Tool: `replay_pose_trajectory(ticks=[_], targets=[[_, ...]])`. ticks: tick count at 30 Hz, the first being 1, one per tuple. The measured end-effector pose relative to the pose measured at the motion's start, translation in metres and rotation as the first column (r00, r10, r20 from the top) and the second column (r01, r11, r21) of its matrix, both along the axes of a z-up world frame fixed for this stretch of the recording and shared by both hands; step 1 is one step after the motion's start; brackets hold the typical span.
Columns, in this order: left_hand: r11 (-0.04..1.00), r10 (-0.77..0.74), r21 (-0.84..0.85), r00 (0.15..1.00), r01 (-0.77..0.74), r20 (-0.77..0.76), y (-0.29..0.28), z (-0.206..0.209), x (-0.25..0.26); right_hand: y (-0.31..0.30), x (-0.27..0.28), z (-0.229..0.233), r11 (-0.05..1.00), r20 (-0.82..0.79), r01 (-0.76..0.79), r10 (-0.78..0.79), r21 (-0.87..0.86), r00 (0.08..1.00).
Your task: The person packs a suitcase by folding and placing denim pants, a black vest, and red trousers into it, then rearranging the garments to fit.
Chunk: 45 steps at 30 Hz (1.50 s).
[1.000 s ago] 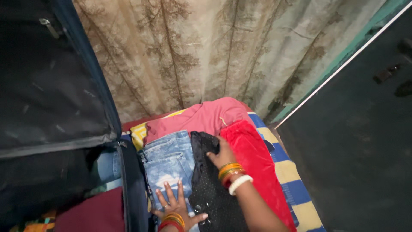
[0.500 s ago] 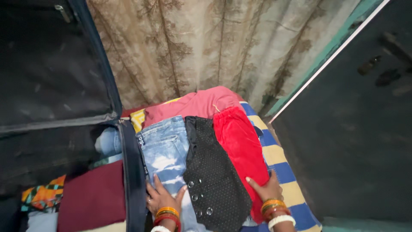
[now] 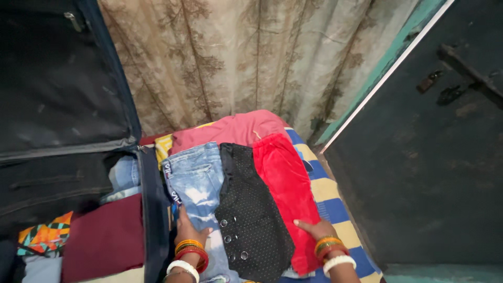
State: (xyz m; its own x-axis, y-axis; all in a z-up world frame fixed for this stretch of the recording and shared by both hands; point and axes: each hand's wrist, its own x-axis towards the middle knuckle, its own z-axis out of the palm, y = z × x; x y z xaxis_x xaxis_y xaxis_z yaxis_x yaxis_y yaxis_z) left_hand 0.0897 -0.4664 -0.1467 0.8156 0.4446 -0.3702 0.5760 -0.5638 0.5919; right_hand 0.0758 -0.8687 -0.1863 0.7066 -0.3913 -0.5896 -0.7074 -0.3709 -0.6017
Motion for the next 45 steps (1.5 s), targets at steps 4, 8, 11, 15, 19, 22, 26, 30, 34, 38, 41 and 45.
replay_pose_trajectory(ticks=[4,8,11,15,19,22,26,30,34,38,41,45], targets=[[0.998,-0.061,0.002,0.998,0.061,0.035,0.010,-0.001,0.000,-0.002,-0.029,-0.028,0.999,0.096,0.044,-0.044,0.002,0.994],[0.994,-0.012,0.104,0.991,0.026,-0.130,0.000,0.013,-0.001,0.009,-0.032,-0.003,0.981,0.060,0.018,-0.007,-0.193,0.998],[0.939,-0.053,0.333,0.992,0.090,-0.119,-0.022,0.026,-0.007,0.053,-0.033,0.041,0.809,0.073,-0.055,0.120,-0.585,0.990],[0.770,-0.334,0.543,0.937,0.334,-0.102,-0.051,0.024,-0.036,0.129,-0.039,0.070,0.655,0.317,-0.076,0.460,-0.752,0.829],[0.700,-0.459,0.415,0.812,0.581,-0.361,-0.046,0.030,-0.046,0.183,-0.044,0.066,0.578,0.181,-0.372,0.683,-0.726,0.708],[0.664,-0.486,0.310,0.708,0.681,-0.513,-0.039,0.039,-0.035,0.188,-0.035,0.059,0.463,-0.050,-0.533,0.720,-0.708,0.692],[0.687,-0.486,0.303,0.728,0.660,-0.484,-0.042,0.037,-0.027,0.188,-0.028,0.052,0.442,-0.072,-0.528,0.714,-0.725,0.696],[0.673,-0.500,0.284,0.704,0.682,-0.505,-0.037,0.032,-0.018,0.191,-0.018,0.048,0.431,-0.105,-0.553,0.715,-0.713,0.692],[0.669,-0.512,0.297,0.712,0.682,-0.481,-0.036,0.027,-0.017,0.192,-0.015,0.046,0.432,-0.086,-0.533,0.713,-0.728,0.696],[0.666,-0.513,0.259,0.681,0.700,-0.522,-0.034,0.028,-0.015,0.194,-0.024,0.046,0.458,-0.035,-0.479,0.695,-0.749,0.718],[0.652,-0.518,0.289,0.690,0.701,-0.506,-0.033,0.024,-0.019,0.193,-0.045,0.037,0.454,0.078,-0.360,0.702,-0.815,0.708],[0.642,-0.513,0.296,0.683,0.707,-0.521,-0.033,0.017,-0.019,0.185,-0.071,0.022,0.451,0.143,-0.350,0.756,-0.821,0.639]])
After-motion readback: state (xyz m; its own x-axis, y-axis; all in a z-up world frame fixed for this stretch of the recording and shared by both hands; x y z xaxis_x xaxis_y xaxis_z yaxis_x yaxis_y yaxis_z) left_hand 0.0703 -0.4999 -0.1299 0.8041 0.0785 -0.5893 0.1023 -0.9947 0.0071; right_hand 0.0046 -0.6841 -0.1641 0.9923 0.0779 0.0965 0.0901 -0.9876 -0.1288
